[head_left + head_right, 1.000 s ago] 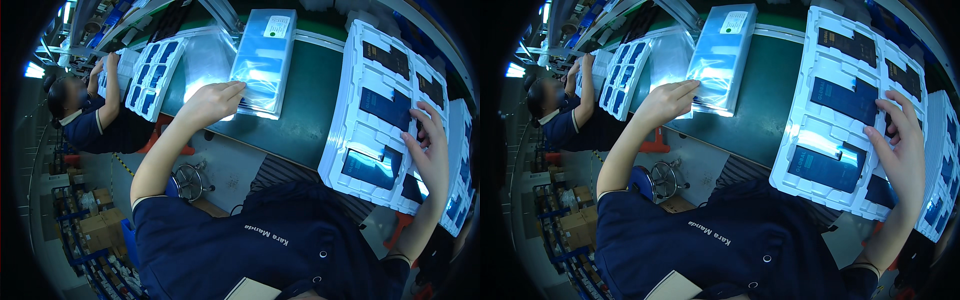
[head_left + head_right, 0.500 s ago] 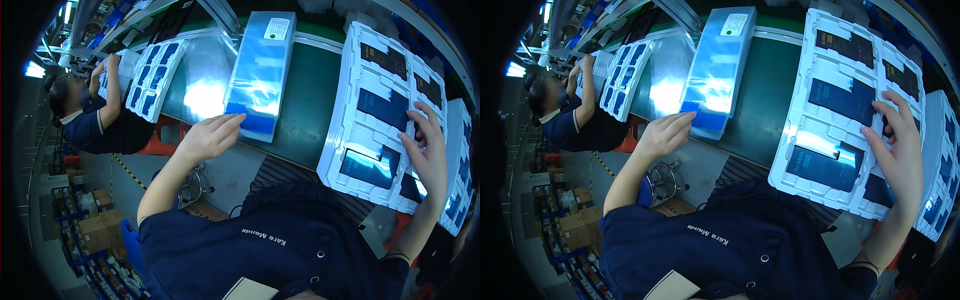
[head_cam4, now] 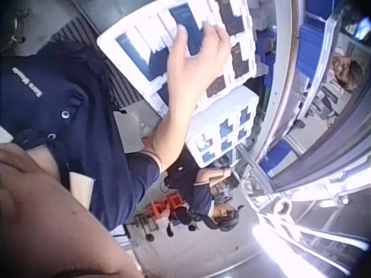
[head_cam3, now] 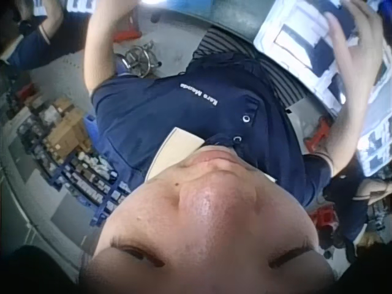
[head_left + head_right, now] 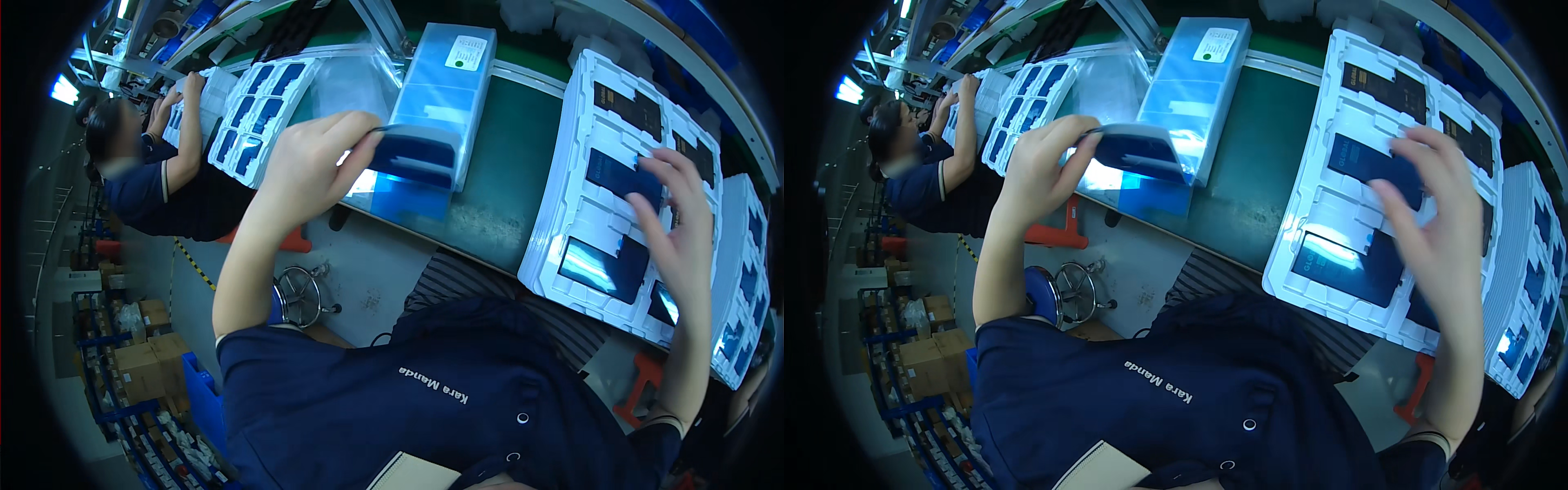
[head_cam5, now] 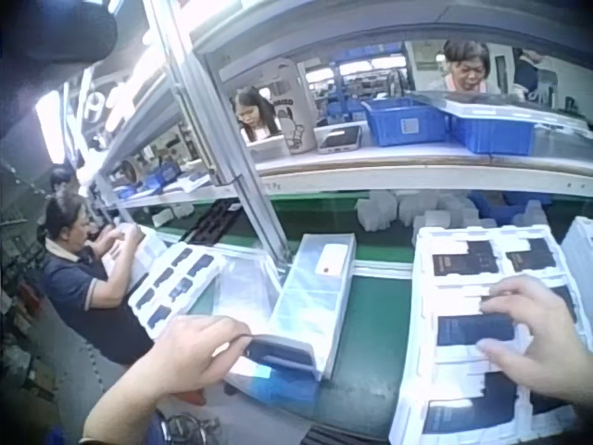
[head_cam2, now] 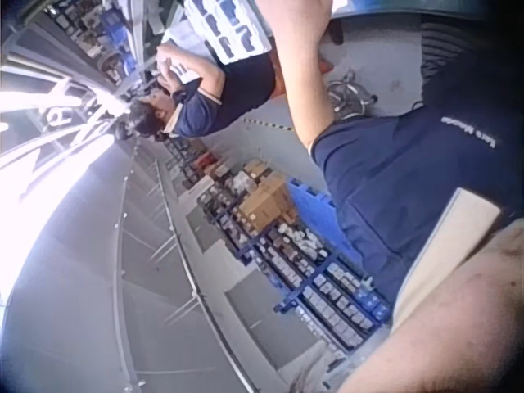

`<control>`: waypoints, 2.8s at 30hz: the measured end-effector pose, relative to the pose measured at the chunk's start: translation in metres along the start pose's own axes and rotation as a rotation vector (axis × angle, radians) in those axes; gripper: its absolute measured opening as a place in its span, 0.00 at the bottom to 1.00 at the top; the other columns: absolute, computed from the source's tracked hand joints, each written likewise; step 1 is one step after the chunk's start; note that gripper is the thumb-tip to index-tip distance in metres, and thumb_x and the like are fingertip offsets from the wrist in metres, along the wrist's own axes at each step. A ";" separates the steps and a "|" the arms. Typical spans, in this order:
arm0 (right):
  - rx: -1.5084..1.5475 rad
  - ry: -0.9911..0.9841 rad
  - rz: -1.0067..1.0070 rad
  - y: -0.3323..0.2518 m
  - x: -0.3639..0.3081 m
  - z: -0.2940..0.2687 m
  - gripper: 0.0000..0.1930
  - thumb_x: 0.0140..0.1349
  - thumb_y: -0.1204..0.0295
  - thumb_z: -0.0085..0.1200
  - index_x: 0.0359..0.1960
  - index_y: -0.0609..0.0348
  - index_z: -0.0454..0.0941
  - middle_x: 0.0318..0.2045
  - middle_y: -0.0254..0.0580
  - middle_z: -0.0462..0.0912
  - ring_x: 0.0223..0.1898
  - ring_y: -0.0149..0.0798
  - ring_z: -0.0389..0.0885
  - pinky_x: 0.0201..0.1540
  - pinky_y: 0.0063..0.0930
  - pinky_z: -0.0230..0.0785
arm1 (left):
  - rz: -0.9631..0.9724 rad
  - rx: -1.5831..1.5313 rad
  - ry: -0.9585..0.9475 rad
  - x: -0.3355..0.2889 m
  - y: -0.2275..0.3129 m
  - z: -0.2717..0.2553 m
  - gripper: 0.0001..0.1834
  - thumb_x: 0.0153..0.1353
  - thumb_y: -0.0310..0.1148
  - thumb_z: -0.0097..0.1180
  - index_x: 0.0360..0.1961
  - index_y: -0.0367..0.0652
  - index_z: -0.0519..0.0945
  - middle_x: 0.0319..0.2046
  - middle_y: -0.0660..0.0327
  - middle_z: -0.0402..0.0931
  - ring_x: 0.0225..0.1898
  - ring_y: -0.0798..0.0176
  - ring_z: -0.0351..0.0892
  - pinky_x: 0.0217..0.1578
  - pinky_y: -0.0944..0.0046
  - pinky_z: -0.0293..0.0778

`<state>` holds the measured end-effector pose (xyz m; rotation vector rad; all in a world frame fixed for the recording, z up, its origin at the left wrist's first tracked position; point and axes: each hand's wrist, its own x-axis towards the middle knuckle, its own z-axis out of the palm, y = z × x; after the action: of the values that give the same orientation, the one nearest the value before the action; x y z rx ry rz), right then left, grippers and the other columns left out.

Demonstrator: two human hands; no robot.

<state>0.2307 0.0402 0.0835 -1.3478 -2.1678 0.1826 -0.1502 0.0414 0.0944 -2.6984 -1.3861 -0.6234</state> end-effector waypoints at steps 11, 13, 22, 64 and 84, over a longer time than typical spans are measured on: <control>0.510 -0.567 -0.473 -0.093 0.062 0.124 0.23 0.49 0.70 0.61 0.48 0.65 0.74 0.42 0.55 0.80 0.43 0.53 0.79 0.47 0.38 0.72 | -0.064 -0.171 -0.123 -0.042 0.009 -0.001 0.03 0.53 0.23 0.56 0.30 0.37 0.77 0.21 0.56 0.74 0.22 0.56 0.76 0.24 0.61 0.70; 0.491 -0.585 -0.505 -0.097 0.050 0.145 0.17 0.50 0.73 0.58 0.43 0.65 0.76 0.34 0.51 0.81 0.37 0.51 0.80 0.42 0.38 0.73 | -0.104 -0.264 -0.123 -0.059 0.009 0.009 0.04 0.53 0.25 0.58 0.30 0.38 0.78 0.25 0.55 0.78 0.26 0.54 0.79 0.26 0.59 0.73; 0.079 -0.542 -0.802 -0.105 0.038 0.147 0.08 0.52 0.74 0.51 0.35 0.62 0.73 0.23 0.38 0.77 0.28 0.40 0.81 0.26 0.31 0.73 | -0.887 -1.115 0.520 -0.134 0.005 0.130 0.17 0.64 0.34 0.48 0.49 0.33 0.73 0.44 0.56 0.75 0.45 0.62 0.76 0.46 0.67 0.70; 1.380 -0.140 0.448 0.049 0.076 0.017 0.30 0.67 0.63 0.46 0.66 0.59 0.53 0.58 0.51 0.68 0.53 0.42 0.73 0.56 0.37 0.65 | -0.640 -1.101 0.095 0.037 0.011 0.155 0.11 0.61 0.24 0.50 0.44 0.31 0.74 0.30 0.54 0.78 0.31 0.64 0.78 0.33 0.68 0.71; 1.082 -0.081 0.427 0.084 0.027 -0.006 0.18 0.69 0.64 0.42 0.55 0.60 0.70 0.43 0.41 0.78 0.41 0.30 0.77 0.44 0.25 0.71 | 0.027 -0.050 -0.319 0.059 0.045 0.169 0.32 0.56 0.47 0.56 0.60 0.43 0.68 0.63 0.48 0.59 0.65 0.45 0.57 0.63 0.51 0.55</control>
<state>0.2903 0.1028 0.0656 -1.0757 -1.3625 1.3556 -0.0281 0.0966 -0.0325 -2.9505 -1.4077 -0.2334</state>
